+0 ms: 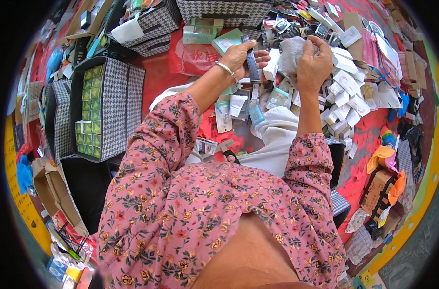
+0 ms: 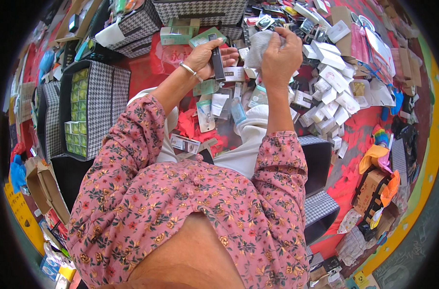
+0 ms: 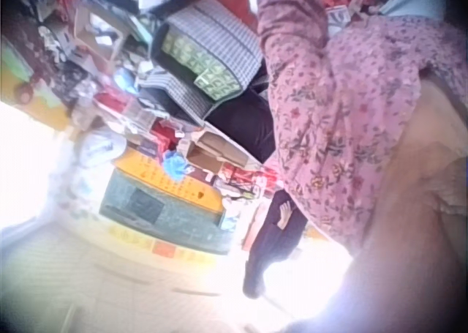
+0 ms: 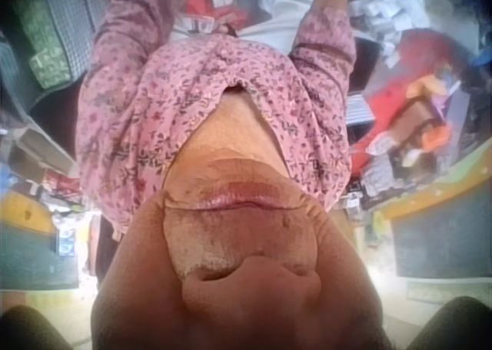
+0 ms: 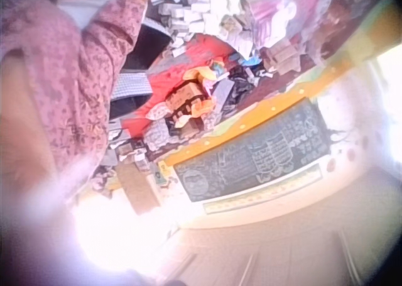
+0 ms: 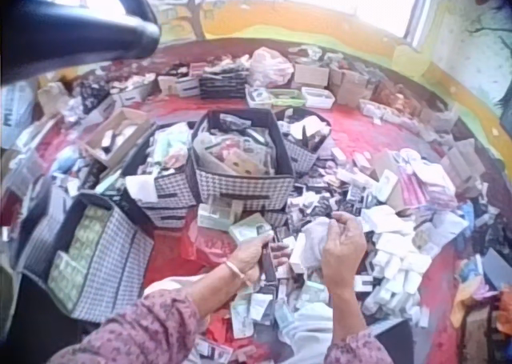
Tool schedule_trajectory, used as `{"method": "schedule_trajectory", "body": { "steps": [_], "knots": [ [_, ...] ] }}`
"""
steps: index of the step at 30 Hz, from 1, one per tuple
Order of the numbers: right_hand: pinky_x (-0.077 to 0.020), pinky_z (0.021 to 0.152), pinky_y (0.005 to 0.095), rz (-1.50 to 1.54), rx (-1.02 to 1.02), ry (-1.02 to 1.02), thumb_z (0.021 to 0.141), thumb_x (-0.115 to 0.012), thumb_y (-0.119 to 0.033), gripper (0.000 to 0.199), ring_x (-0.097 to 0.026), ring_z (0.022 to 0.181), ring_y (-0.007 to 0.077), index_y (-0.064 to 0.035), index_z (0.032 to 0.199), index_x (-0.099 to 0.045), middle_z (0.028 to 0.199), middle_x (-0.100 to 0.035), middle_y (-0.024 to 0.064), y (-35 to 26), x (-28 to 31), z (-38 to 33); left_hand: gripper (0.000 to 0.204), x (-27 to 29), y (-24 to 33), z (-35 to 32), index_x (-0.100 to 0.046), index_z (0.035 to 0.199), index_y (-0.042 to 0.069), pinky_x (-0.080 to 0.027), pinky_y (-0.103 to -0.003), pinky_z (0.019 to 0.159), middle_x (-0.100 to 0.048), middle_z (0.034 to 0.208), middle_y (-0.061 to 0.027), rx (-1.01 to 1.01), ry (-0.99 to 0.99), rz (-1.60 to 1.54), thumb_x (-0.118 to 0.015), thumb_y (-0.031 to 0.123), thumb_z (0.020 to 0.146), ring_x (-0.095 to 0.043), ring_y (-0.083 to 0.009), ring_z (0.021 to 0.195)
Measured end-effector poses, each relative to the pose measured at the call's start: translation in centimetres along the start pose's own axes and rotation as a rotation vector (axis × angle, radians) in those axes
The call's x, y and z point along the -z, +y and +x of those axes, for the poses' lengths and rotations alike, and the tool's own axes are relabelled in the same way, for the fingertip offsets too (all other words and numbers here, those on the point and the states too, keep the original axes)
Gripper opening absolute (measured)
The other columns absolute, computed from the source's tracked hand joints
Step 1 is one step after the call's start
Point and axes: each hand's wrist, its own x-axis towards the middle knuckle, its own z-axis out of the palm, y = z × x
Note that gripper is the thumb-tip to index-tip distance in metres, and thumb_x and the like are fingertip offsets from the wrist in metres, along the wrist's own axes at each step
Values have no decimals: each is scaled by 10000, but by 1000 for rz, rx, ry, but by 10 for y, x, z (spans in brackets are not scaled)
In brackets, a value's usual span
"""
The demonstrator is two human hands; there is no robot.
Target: The person picks up various small boxes and items from a floor littered with packaging materials, wipes each item with a cloth, and places them into a larger bin.
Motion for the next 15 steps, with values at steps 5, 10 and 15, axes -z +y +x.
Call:
{"method": "schedule_trajectory", "body": {
  "steps": [5,10,15],
  "knots": [
    [-439,660,316,160,69,-73,756,-566,-92,101,-566,727,253,-28,825,-602,810,-577,119,-16,-25,-9,428,3,-6,3,-510,896,22,-506,-359,636,-584,794,-112,-35,4,61,-321,406,901,-600,-239,764],
    [-442,648,348,16,188,-542,781,-545,-172,160,-568,709,290,-32,849,-584,809,-572,153,-30,-41,-42,373,16,-4,17,-555,888,48,-470,-383,785,-604,929,-122,59,-159,-229,-370,372,885,-590,-249,843],
    [-445,637,350,254,9,-1072,742,-563,-193,189,-583,658,277,-22,786,-629,720,-613,138,-22,-15,-34,221,29,18,14,-482,913,39,-464,-460,747,-534,789,-113,-35,123,-243,-439,254,885,-554,-268,768]
  ]
}}
